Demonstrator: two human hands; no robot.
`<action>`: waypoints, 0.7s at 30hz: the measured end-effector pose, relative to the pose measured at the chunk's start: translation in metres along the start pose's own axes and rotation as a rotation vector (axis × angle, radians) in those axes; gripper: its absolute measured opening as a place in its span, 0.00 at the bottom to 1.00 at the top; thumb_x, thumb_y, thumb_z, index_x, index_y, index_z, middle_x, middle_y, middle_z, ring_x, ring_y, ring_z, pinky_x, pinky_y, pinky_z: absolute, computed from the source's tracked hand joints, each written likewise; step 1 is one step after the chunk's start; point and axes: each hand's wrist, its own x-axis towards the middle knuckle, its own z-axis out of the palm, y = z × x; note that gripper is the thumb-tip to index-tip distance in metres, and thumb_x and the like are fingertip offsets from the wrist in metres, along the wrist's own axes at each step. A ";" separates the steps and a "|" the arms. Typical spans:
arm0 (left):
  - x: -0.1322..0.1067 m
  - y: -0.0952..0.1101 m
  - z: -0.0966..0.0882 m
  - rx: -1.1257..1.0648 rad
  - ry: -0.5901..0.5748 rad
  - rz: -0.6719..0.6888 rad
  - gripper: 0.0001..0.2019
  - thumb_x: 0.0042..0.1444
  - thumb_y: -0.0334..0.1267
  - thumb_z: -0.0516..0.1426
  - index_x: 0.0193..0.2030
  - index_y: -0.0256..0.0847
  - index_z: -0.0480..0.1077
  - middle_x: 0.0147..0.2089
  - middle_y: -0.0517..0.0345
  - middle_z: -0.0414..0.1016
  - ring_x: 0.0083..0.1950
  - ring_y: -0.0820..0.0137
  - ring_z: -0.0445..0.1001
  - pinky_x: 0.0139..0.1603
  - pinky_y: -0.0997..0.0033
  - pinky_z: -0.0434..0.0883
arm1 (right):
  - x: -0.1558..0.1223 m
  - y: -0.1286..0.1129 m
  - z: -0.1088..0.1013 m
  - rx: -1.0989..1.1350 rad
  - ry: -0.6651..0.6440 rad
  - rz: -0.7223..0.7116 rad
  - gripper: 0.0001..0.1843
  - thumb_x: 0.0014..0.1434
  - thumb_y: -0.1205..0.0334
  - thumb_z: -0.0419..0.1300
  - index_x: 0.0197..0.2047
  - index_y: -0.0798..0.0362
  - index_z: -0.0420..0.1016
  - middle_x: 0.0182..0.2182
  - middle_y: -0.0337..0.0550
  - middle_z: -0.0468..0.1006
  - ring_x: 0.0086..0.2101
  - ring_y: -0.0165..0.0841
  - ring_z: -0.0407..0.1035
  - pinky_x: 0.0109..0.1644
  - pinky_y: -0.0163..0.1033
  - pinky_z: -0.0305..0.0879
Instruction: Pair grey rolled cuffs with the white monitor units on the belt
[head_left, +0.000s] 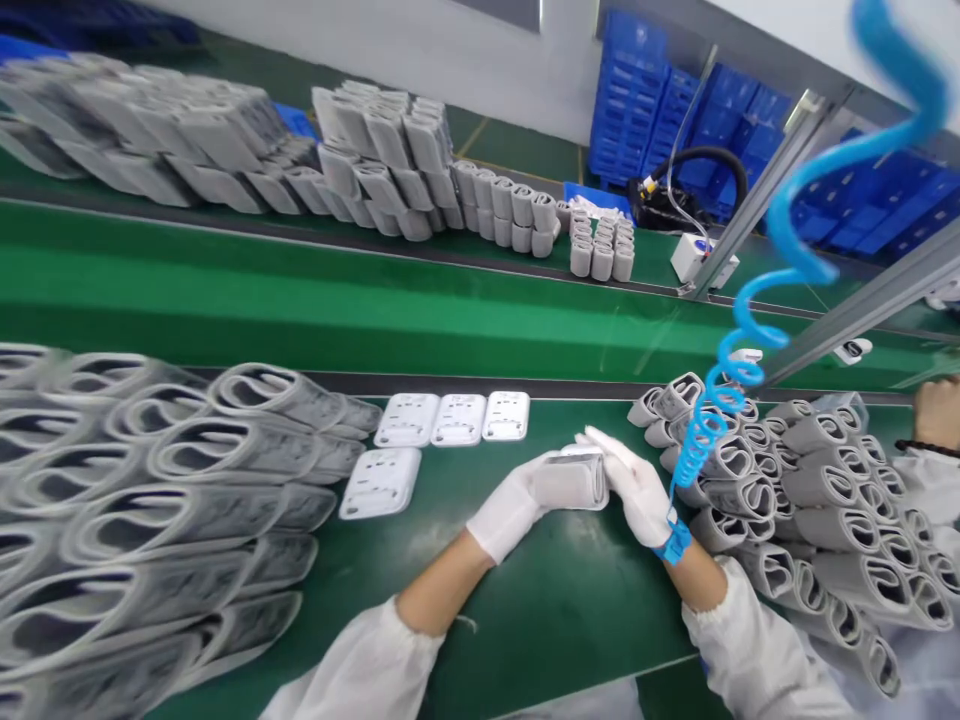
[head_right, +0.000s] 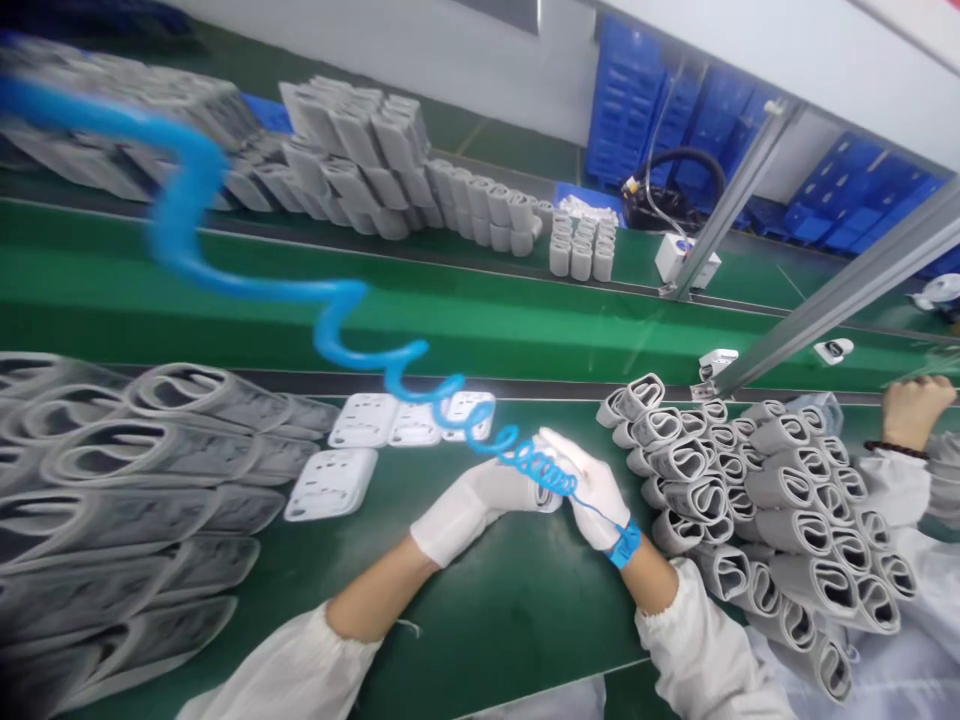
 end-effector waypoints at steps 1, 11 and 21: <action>-0.002 0.000 -0.002 -0.006 0.007 0.013 0.19 0.59 0.49 0.74 0.47 0.36 0.82 0.46 0.47 0.86 0.56 0.49 0.83 0.62 0.49 0.80 | 0.001 0.001 -0.002 -0.025 0.000 -0.007 0.42 0.67 0.27 0.67 0.72 0.46 0.79 0.70 0.50 0.78 0.71 0.53 0.72 0.81 0.63 0.62; -0.023 0.010 -0.007 0.457 -0.041 0.255 0.17 0.57 0.52 0.72 0.40 0.40 0.82 0.46 0.50 0.87 0.53 0.52 0.82 0.61 0.55 0.77 | 0.008 0.016 -0.018 -0.129 -0.074 0.029 0.44 0.55 0.42 0.82 0.71 0.45 0.79 0.71 0.48 0.77 0.70 0.51 0.72 0.80 0.57 0.65; -0.038 0.023 0.011 0.616 -0.025 0.320 0.19 0.60 0.50 0.68 0.51 0.40 0.81 0.53 0.48 0.88 0.60 0.50 0.83 0.66 0.51 0.77 | 0.016 0.029 -0.009 -0.105 0.036 -0.012 0.45 0.54 0.38 0.82 0.69 0.48 0.81 0.67 0.53 0.80 0.66 0.53 0.76 0.77 0.58 0.70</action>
